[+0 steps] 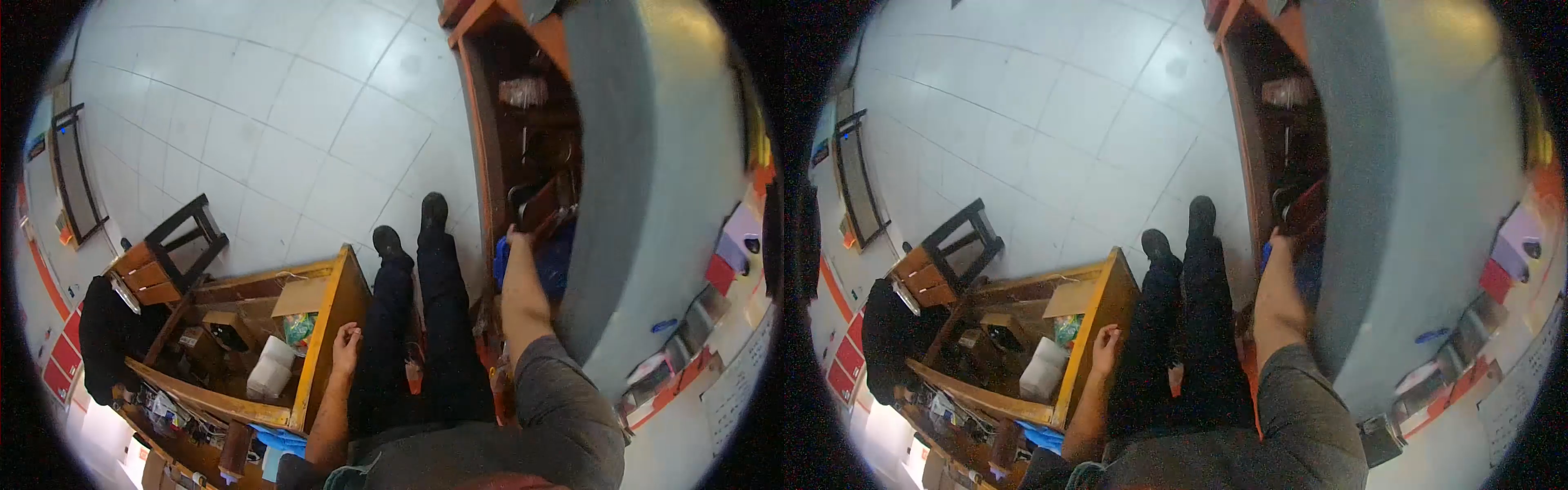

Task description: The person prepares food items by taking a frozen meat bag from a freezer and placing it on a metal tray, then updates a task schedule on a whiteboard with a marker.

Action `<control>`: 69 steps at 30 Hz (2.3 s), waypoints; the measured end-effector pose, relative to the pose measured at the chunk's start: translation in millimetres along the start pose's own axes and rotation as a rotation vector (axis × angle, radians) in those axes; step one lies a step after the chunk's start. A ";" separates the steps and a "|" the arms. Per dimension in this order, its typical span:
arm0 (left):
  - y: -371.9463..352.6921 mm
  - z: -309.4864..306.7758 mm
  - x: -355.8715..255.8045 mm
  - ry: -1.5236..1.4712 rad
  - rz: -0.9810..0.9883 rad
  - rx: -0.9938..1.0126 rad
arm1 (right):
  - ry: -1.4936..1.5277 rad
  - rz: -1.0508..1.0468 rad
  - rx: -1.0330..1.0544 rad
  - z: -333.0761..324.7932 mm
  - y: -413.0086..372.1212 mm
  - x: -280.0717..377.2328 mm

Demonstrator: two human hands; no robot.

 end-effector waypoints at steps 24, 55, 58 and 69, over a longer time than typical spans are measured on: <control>98.7 -175.2 -173.5 0.017 0.007 0.299 | -1.540 -0.283 1.081 56.3 -603.1 -214.7; 304.2 -483.3 -554.7 -0.297 -0.159 -0.524 | -1.760 -0.892 1.891 398.6 -1218.7 -1014.4; 359.9 -577.8 -623.3 -0.440 -0.305 -0.557 | -1.718 -0.853 1.803 433.2 -1236.4 -1049.1; 507.7 -1033.7 -1119.3 -0.243 0.531 -0.747 | -1.608 -1.142 1.693 610.9 -1317.0 -1209.9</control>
Point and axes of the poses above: each hand's wrist, its own y-axis towards the middle knuckle, its own z-axis out of the palm, x = y × z, the point moved 1 cm from there along y, towards the middle knuckle, and after that the axes turned 8 degrees about -y, right-handed, at the moved point
